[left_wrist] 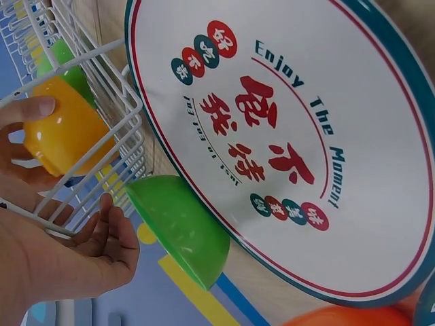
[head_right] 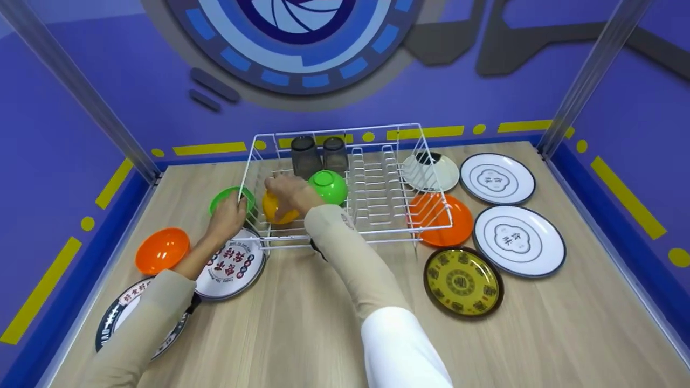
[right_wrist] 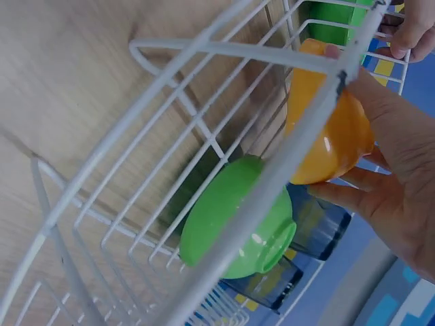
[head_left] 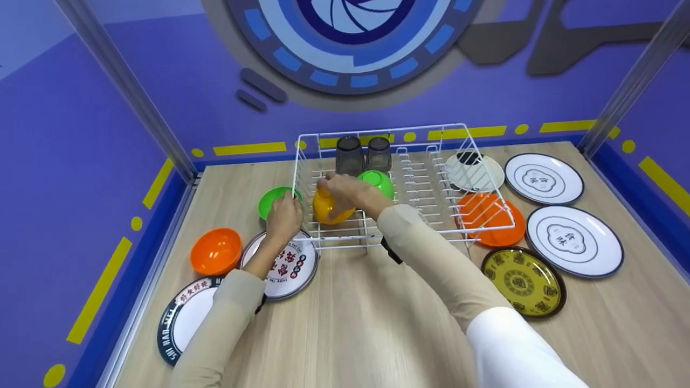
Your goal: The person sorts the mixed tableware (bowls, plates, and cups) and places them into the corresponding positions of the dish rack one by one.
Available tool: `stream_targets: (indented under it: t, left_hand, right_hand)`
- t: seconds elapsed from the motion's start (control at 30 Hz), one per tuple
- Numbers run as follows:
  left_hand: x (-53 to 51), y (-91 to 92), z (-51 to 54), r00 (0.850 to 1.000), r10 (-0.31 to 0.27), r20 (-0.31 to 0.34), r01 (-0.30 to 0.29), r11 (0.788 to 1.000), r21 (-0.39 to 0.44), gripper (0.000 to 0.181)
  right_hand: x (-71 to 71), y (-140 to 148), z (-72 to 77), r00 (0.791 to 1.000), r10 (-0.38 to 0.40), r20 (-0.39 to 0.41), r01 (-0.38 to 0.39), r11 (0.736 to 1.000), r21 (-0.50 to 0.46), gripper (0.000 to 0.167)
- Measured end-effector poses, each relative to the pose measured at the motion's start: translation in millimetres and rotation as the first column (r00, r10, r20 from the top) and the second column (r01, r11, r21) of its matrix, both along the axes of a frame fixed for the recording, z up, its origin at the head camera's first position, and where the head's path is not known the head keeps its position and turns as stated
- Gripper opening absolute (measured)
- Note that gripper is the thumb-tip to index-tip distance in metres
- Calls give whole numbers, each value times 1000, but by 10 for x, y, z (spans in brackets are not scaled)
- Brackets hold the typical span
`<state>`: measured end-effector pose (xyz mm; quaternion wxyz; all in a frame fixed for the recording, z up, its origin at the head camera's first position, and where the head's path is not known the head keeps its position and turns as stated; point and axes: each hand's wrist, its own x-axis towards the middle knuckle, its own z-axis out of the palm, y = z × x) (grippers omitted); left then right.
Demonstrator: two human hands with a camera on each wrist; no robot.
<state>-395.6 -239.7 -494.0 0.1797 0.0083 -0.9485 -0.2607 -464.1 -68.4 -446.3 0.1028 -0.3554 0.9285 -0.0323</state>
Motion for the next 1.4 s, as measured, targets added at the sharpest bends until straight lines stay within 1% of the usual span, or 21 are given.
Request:
stream_targets:
  t: [0.07, 0.27, 0.43, 0.6, 0.7, 0.83, 0.9, 0.97, 1.0, 1.07, 1.13, 1.2, 1.27, 1.33, 1.4]
  left_hand:
    - [15, -3, 12, 1000, 0, 4, 0, 1000, 6, 22]
    - [12, 29, 26, 1000, -10, 18, 9, 1000, 20, 22]
    - [12, 42, 11, 1000, -15, 21, 14, 1000, 26, 21]
    - [26, 21, -29, 1000, -8, 22, 8, 1000, 22, 21]
    - [18, 3, -39, 1000, -6, 26, 5, 1000, 19, 21]
    - [-11, -17, -33, 1000, -8, 27, 8, 1000, 19, 21]
    - [-11, 31, -27, 999, -16, 28, 16, 1000, 21, 22]
    - [-4, 68, -22, 999, -22, 32, 21, 999, 26, 22]
    - [-1, 81, -21, 999, -25, 30, 24, 999, 25, 23]
    - [4, 85, -19, 999, -27, 36, 26, 999, 28, 23]
    - [9, 70, -16, 999, -23, 45, 21, 999, 29, 24]
    - [8, 38, -9, 998, -17, 54, 16, 999, 28, 25]
    - [3, 5, -2, 998, -14, 68, 12, 999, 29, 25]
    - [-7, -19, 4, 997, -17, 76, 15, 999, 29, 26]
    - [-2, -61, 14, 997, -15, 81, 13, 1000, 28, 26]
  right_hand:
    - [-14, -31, -20, 1000, 6, 14, -6, 1000, 19, 80]
    - [-53, -53, -27, 998, -26, 55, 24, 999, 36, 74]
    - [-73, -63, -71, 999, -11, 47, 10, 999, 37, 74]
    - [-80, -70, -130, 999, -8, 31, 7, 1000, 26, 72]
    - [-98, -90, -149, 1000, -14, 5, 14, 1000, 18, 70]
    - [-142, -133, -165, 997, -41, -61, 42, 999, 22, 68]
    - [-133, -75, -166, 994, -61, -95, 64, 997, 32, 65]
    - [-118, -1, -157, 991, -74, -109, 78, 996, 35, 64]
    - [-110, 44, -142, 991, -81, -103, 84, 996, 31, 65]
    - [-102, 155, -96, 993, -84, -82, 85, 996, 3, 65]
    - [-105, 307, -14, 994, -95, -49, 94, 995, -35, 66]
    - [-126, 504, 87, 994, -104, -46, 101, 993, -64, 64]
    - [-148, 751, 187, 989, -129, -72, 124, 990, -70, 60]
    - [-158, 1036, 270, 978, -179, -104, 174, 983, -57, 54]
    - [-150, 1311, 312, 964, -230, -133, 227, 973, -34, 45]
